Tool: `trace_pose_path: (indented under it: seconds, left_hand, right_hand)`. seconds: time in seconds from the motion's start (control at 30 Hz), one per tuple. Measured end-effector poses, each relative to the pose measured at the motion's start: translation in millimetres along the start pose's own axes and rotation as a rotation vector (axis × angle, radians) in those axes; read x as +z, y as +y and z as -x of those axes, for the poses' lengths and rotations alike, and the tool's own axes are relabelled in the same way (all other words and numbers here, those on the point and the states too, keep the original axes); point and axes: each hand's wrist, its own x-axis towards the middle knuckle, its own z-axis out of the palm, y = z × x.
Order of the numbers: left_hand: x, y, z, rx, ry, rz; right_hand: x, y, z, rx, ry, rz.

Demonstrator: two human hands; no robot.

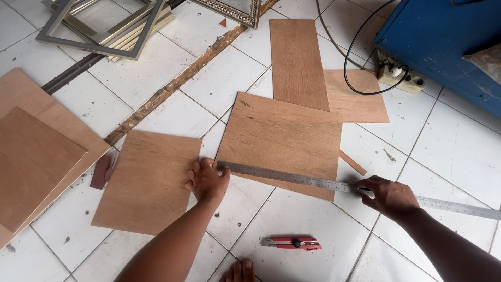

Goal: Measuring, marking, and cutting thin plywood boards using a metal ruler, pencil, and utility knife on a workshop floor.

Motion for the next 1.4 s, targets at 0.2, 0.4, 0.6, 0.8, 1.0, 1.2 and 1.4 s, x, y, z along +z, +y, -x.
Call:
trace_pose_path:
  seconds: [0.2, 0.4, 0.6, 0.8, 1.0, 1.2, 1.4]
  left_hand:
    - [12.2, 7.9, -0.3, -0.055, 0.075, -0.025]
    - [26.0, 8.3, -6.9, -0.040, 0.086, -0.068]
    - [32.0, 7.5, -12.3, -0.157, 0.011, -0.011]
    - [22.2, 22.9, -2.3, -0.184, 0.005, 0.025]
    - [27.6, 22.7, -4.9, -0.181, 0.015, 0.026]
    - [10.7, 30.2, 4.5, -0.197, -0.087, 0.127]
    - [39.7, 19.8, -7.4, -0.200, 0.018, 0.027]
  right_hand:
    - [8.7, 0.7, -2.1, -0.061, 0.081, 0.032]
    - [5.7, -4.7, 5.8, -0.064, 0.033, 0.035]
    - [9.4, -7.4, 9.3, -0.060, 0.141, -0.069]
    - [3.1, -12.1, 8.6, -0.048, 0.120, -0.072]
    - [-7.9, -20.9, 3.0, -0.019, 0.110, -0.080]
    - [8.2, -36.5, -10.0, -0.079, 0.101, -0.169]
    - [13.9, -41.0, -7.0, 0.017, 0.133, -0.198]
